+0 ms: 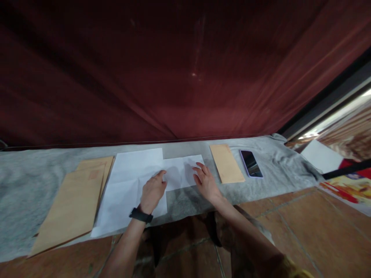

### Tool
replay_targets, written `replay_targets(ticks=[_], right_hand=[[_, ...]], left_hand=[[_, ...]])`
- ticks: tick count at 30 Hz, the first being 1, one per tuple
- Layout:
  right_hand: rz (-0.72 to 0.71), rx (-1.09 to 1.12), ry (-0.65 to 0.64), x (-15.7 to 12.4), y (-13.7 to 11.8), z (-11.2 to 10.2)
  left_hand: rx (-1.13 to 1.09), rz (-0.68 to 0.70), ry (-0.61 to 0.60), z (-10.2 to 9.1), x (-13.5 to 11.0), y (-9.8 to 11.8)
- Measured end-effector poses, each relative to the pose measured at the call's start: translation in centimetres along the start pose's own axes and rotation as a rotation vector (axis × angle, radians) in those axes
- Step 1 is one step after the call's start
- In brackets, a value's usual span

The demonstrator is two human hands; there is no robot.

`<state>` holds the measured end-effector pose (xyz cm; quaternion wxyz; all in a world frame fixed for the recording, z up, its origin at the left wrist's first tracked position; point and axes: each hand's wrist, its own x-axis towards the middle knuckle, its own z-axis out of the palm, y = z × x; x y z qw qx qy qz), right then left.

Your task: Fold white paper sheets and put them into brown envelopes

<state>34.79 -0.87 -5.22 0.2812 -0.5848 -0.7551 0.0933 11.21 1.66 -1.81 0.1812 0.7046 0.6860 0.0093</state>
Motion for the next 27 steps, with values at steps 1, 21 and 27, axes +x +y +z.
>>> replay_targets(ticks=[1,21,27], right_hand=[[-0.017,0.044,0.001,0.2,-0.3,0.5],[0.034,0.261,0.017,4.6,-1.4,4.9],[-0.009,0.037,-0.077,3.9,-0.9,4.8]], left_hand=[[0.003,0.002,-0.002,0.0,-0.1,0.0],[-0.041,0.247,0.358,6.2,2.8,7.4],[0.005,0.239,0.337,7.3,3.3,6.6]])
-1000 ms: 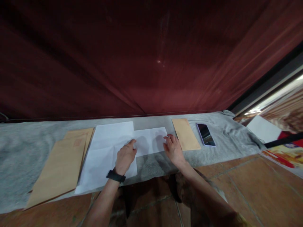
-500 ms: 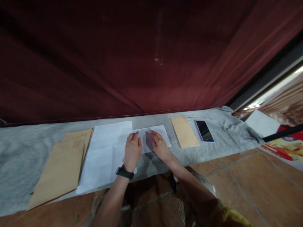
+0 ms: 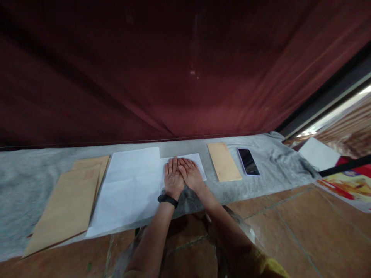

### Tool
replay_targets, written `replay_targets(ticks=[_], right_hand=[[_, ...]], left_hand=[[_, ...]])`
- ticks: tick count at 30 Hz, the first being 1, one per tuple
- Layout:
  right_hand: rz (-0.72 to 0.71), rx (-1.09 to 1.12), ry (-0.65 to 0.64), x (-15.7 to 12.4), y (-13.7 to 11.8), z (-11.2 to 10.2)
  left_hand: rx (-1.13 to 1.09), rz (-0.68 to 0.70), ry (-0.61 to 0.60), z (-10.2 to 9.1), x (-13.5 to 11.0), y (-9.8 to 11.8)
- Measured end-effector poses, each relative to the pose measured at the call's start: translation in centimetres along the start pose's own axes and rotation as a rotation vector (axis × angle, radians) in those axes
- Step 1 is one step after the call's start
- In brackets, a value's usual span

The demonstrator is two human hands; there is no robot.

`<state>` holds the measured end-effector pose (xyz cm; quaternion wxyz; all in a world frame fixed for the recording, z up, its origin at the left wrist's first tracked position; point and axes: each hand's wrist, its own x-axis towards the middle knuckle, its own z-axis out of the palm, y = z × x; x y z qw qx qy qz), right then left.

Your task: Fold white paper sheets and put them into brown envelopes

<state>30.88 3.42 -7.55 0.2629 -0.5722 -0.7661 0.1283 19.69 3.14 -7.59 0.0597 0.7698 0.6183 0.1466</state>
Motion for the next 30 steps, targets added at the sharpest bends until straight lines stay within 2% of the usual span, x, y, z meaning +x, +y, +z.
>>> replay_targets(ticks=[11,18,24,30], right_hand=[[0.052,-0.167,0.008,-1.4,1.5,-0.8],[0.066,-0.176,0.023,-2.1,3.4,-1.6],[0.071,-0.220,0.030,-2.7,4.4,-2.2],[0.057,-0.323,0.041,-3.4,5.4,-2.5]], left_hand=[[-0.032,-0.071,0.082,-0.1,-0.7,-0.7],[0.011,-0.114,0.110,-0.4,-1.2,-1.8],[0.045,-0.162,0.050,-1.4,-1.8,-3.0],[0.094,-0.151,0.118,-1.7,-2.6,-4.6]])
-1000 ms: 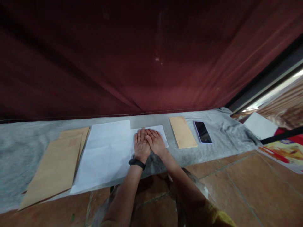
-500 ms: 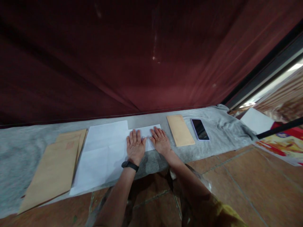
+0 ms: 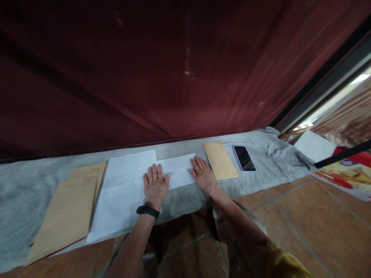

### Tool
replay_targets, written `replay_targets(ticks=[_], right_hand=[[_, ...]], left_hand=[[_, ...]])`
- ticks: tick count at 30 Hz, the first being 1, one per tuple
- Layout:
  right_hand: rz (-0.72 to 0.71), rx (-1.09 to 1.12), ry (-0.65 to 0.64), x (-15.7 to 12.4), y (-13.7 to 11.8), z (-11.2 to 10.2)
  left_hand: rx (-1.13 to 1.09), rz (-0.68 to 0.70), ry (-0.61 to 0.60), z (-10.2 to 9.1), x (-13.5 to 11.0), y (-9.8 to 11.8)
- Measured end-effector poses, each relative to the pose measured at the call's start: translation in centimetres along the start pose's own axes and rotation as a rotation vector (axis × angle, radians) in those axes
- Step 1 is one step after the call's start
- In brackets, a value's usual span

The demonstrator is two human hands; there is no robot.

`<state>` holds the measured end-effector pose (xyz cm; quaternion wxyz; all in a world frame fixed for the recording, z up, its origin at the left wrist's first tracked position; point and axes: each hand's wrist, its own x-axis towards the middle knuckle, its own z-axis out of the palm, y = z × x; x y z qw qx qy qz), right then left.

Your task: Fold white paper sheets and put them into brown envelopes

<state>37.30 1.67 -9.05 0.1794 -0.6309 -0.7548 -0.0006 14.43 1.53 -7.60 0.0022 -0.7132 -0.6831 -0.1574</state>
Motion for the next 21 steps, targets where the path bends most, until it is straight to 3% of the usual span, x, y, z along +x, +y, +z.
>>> replay_targets(ticks=[5,10,16,21], right_hand=[[0.032,0.018,0.035,0.0,-0.1,-0.6],[-0.083,0.102,0.029,0.5,-3.3,-1.7],[-0.245,0.142,-0.081,-0.2,-7.7,0.1],[-0.184,0.118,-0.079,-0.6,-7.0,0.6]], left_hand=[[0.042,0.002,0.004,-0.1,-0.1,-0.5],[0.055,-0.020,-0.028,-0.5,0.1,-0.1],[0.073,-0.024,-0.055,-0.7,0.2,0.0],[0.069,-0.016,-0.077,-1.1,0.2,-0.2]])
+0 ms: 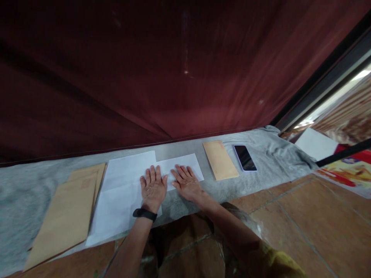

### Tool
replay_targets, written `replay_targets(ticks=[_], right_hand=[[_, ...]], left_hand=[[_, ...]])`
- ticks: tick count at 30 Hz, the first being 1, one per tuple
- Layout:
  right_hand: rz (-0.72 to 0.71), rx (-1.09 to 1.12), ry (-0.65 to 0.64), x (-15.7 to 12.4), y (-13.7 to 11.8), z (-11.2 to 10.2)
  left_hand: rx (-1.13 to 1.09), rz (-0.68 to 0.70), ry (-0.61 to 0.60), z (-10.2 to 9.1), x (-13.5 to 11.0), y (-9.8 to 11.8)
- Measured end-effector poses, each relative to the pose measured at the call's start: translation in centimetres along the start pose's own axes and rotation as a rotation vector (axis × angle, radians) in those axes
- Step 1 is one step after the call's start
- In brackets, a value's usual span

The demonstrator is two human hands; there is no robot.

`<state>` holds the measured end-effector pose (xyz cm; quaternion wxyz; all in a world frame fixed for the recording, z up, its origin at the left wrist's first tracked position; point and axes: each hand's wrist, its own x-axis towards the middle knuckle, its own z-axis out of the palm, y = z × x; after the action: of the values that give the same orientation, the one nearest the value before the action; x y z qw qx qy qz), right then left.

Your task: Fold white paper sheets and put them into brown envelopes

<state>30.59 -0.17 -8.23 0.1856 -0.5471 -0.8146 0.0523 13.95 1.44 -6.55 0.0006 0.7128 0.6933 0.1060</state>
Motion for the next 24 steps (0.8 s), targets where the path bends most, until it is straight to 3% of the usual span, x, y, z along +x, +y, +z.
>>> replay_targets(ticks=[8,13,16,20,24], right_hand=[[0.074,-0.078,-0.009,-1.1,3.1,-1.3],[0.124,-0.103,-0.023,-1.6,3.7,-2.2],[0.085,-0.091,-0.016,-1.8,2.7,-2.8],[-0.146,-0.032,-0.086,-1.8,-0.3,-2.9],[-0.105,-0.025,-0.133,-1.5,-2.6,-2.5]], left_hand=[[0.018,-0.034,-0.046,-0.9,-0.1,-1.0],[0.071,-0.064,-0.082,-1.4,0.0,-1.9],[0.070,-0.091,-0.142,-1.9,0.2,-2.1],[0.035,-0.094,-0.163,-2.8,0.3,-2.2],[-0.008,-0.044,-0.120,-3.7,0.8,-2.9]])
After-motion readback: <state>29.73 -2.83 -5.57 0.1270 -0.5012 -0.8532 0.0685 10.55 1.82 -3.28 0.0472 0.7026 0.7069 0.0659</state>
